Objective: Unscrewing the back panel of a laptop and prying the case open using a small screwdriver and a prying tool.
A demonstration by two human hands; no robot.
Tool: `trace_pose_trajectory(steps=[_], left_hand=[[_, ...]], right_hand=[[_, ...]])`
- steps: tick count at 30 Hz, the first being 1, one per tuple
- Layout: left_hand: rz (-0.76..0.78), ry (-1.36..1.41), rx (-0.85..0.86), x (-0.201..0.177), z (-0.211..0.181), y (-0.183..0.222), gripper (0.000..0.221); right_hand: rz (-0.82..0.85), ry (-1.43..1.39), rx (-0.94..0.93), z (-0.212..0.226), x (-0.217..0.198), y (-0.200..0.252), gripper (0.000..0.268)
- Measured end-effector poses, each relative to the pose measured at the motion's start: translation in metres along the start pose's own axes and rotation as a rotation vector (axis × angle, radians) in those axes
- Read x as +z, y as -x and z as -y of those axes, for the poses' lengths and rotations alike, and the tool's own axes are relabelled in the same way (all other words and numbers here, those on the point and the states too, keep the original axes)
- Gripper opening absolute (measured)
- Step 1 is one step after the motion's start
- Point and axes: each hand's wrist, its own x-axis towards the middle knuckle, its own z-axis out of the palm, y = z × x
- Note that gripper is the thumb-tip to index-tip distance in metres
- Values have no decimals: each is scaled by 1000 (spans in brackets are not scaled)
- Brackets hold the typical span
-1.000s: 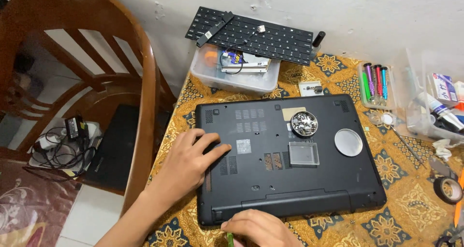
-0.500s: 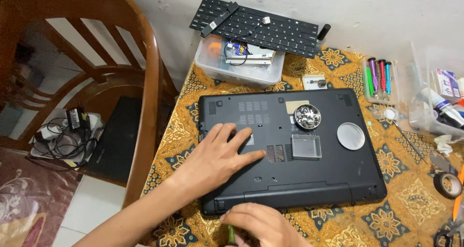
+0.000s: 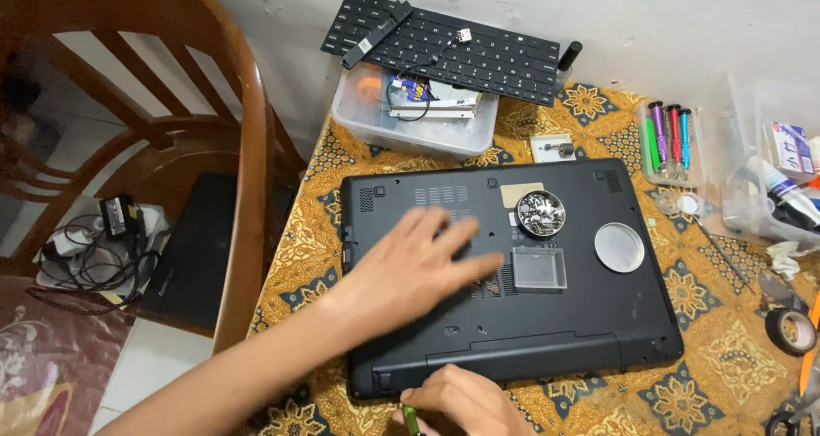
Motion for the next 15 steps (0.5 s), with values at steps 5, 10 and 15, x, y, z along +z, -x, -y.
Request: trace_pose_trajectory(steps=[5, 10, 15], left_hand=[[-115, -17, -92, 21, 25, -24, 45], [-221, 76, -45, 40, 35, -16, 51], [-230, 148, -43, 36, 35, -15, 46]], right_hand=[[300, -43, 29, -19, -11, 9, 32], [266, 15, 17, -9, -6, 6, 29], [415, -91, 90, -12, -10, 7, 39]])
